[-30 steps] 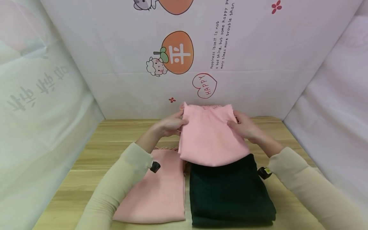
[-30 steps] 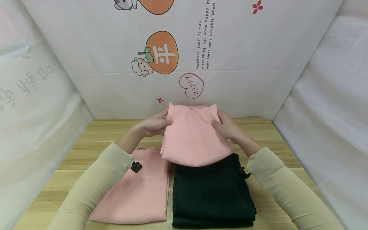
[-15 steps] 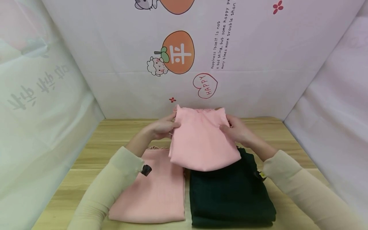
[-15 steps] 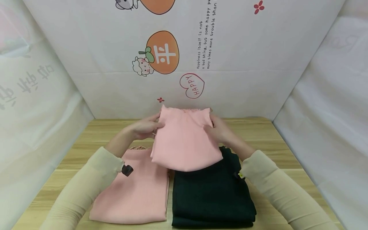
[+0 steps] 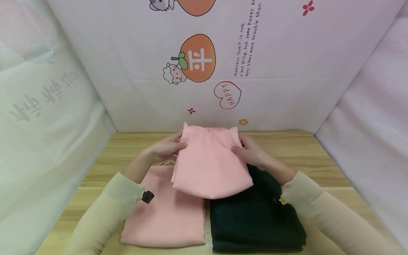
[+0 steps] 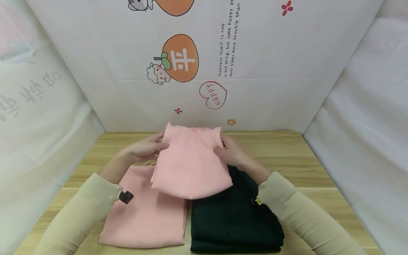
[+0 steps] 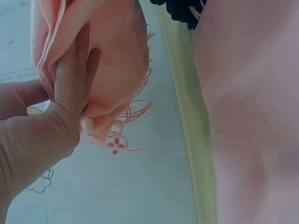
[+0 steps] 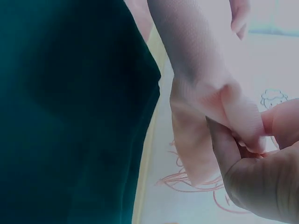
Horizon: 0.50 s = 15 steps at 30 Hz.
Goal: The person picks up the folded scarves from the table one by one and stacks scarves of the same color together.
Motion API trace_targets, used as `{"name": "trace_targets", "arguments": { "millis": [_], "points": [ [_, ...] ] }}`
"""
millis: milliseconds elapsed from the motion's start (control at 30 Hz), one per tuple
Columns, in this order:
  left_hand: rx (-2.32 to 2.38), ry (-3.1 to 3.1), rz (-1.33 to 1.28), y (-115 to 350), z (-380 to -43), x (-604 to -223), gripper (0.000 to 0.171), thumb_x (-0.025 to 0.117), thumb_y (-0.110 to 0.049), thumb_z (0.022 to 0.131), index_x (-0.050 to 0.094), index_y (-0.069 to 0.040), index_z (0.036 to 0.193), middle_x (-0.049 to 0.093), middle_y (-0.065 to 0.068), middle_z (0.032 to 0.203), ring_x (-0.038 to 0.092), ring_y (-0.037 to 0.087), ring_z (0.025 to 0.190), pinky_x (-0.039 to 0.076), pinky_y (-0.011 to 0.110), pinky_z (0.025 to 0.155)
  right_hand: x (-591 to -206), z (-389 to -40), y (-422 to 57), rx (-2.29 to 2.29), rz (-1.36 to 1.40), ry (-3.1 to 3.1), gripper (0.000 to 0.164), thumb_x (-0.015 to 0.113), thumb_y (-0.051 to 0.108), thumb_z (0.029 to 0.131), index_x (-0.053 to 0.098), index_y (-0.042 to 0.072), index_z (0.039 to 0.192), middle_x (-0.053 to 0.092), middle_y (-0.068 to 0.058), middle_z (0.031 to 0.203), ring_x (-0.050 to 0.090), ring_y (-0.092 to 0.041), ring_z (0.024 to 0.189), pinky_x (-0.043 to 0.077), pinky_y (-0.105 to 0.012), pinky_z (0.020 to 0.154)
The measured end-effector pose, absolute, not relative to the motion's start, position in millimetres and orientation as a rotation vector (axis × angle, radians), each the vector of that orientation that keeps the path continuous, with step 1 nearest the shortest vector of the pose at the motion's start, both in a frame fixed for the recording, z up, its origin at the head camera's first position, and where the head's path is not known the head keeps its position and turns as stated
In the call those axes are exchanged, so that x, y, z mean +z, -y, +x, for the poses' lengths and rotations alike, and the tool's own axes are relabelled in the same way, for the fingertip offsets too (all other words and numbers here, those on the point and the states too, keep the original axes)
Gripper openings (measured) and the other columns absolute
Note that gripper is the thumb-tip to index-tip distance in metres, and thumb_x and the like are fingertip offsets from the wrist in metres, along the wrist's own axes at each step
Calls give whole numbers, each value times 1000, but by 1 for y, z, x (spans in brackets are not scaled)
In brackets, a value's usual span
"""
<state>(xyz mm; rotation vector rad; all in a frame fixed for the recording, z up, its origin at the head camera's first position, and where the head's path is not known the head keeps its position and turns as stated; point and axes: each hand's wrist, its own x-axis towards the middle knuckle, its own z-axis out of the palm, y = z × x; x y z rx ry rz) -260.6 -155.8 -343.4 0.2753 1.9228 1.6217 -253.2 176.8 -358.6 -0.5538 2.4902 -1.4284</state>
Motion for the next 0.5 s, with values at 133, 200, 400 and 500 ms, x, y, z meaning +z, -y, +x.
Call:
{"name": "trace_targets", "arguments": {
  "millis": [133, 200, 400, 500],
  "points": [
    [1619, -1922, 276, 173, -251, -344, 72, 41, -13, 111, -4, -28, 165, 53, 24, 139, 69, 22, 94, 59, 38, 80, -362, -248, -163, -1435, -593, -2471, 47, 57, 12, 104, 43, -1, 147, 56, -25, 132, 63, -30, 104, 60, -37, 78],
    [1623, -1913, 279, 181, -247, -344, 71, 41, -13, 111, -3, -28, 166, 55, 23, 137, 70, 22, 94, 59, 37, 79, -362, -245, -157, -1437, -615, -2460, 46, 57, 11, 104, 44, 0, 146, 57, -24, 130, 63, -31, 103, 60, -37, 77],
    [1583, -1950, 281, 202, -235, -344, 71, 42, -14, 111, -1, -25, 166, 60, 22, 132, 71, 25, 97, 60, 45, 84, -367, -240, -140, -1428, -675, -2413, 45, 56, 10, 104, 45, 1, 146, 57, -23, 130, 64, -29, 101, 60, -38, 75],
    [1579, -1964, 258, 211, -228, -345, 71, 43, -14, 111, -1, -26, 166, 59, 22, 132, 71, 25, 95, 59, 46, 85, -371, -237, -132, -1435, -683, -2363, 45, 55, 11, 105, 43, 2, 147, 59, -23, 127, 68, -26, 93, 61, -39, 71]
  ]
}}
